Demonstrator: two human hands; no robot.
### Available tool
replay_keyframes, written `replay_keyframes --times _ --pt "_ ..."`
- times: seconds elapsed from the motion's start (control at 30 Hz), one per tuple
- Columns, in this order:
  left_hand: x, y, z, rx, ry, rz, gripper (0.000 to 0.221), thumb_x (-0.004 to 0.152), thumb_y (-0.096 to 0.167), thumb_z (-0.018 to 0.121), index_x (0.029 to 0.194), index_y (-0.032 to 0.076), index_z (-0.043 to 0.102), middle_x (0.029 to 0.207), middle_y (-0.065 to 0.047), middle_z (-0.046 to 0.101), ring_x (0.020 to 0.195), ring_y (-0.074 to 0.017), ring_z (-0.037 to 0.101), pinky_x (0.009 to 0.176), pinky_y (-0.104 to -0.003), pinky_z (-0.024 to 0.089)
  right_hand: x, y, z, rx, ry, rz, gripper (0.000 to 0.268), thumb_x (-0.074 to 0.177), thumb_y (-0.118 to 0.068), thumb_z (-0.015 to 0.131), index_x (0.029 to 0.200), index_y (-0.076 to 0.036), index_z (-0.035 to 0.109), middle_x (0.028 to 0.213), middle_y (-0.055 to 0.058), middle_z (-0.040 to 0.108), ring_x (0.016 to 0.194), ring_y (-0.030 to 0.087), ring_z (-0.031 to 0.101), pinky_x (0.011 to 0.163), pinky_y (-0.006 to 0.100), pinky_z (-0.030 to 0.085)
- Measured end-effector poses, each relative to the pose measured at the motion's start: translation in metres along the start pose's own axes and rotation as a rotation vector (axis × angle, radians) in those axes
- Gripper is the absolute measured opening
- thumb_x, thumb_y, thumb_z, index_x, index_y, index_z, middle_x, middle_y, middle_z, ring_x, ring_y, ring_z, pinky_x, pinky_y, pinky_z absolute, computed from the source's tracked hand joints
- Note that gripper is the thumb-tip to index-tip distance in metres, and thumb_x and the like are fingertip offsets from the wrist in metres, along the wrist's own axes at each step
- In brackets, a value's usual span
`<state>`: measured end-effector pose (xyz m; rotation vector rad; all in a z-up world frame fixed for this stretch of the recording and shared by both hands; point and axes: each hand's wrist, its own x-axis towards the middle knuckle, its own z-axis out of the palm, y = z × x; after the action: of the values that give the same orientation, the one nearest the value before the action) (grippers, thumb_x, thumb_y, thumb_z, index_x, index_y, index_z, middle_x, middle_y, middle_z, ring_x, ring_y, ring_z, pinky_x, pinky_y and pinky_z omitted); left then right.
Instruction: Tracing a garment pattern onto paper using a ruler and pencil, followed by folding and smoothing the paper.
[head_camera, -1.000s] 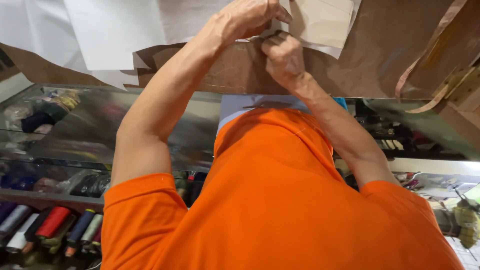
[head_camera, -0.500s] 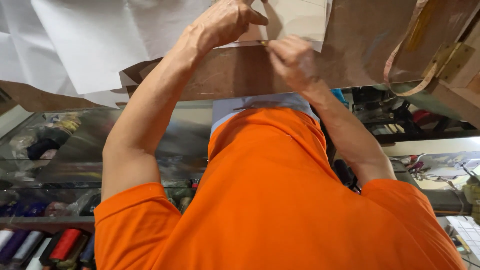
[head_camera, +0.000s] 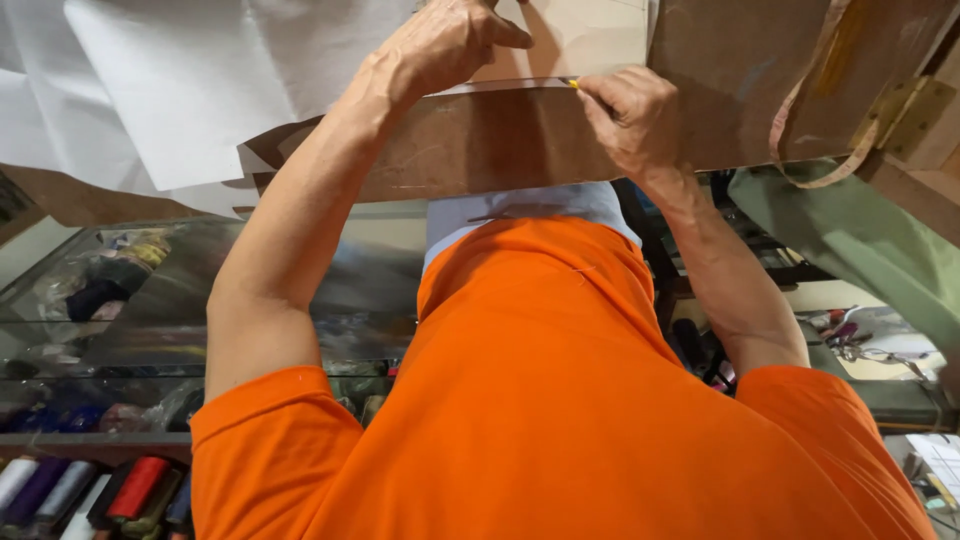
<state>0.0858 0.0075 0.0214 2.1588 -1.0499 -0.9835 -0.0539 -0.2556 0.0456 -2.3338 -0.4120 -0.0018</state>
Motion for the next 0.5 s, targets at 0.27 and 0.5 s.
replay_keyframes --times 0.27,0.5 --pt "0.0 -0.006 0.01 0.001 0.073 0.037 0.062 0.082 -0.005 0.049 0.131 0.019 0.079 0.083 -0.013 0.068 0.064 -0.0352 0.065 0.05 -0.046 0.046 0.03 -0.02 0.053 -0.005 -0.046 -0.14 0.023 0.101 -0.003 0.077 0.081 -0.004 0.066 0.069 0.009 0.061 0.061 0.024 0.05 0.057 0.039 0.042" --pt "0.0 0.01 -0.003 0.092 0.191 0.24 0.057 0.077 -0.008 0.055 0.12 0.015 0.083 0.111 -0.025 0.062 0.073 -0.0434 0.062 0.047 -0.048 0.044 0.022 -0.019 0.033 -0.026 -0.02 -0.131 0.029 0.104 -0.005 0.068 0.078 -0.005 0.055 0.068 0.009 0.053 0.062 0.028 0.049 0.058 0.042 0.039"
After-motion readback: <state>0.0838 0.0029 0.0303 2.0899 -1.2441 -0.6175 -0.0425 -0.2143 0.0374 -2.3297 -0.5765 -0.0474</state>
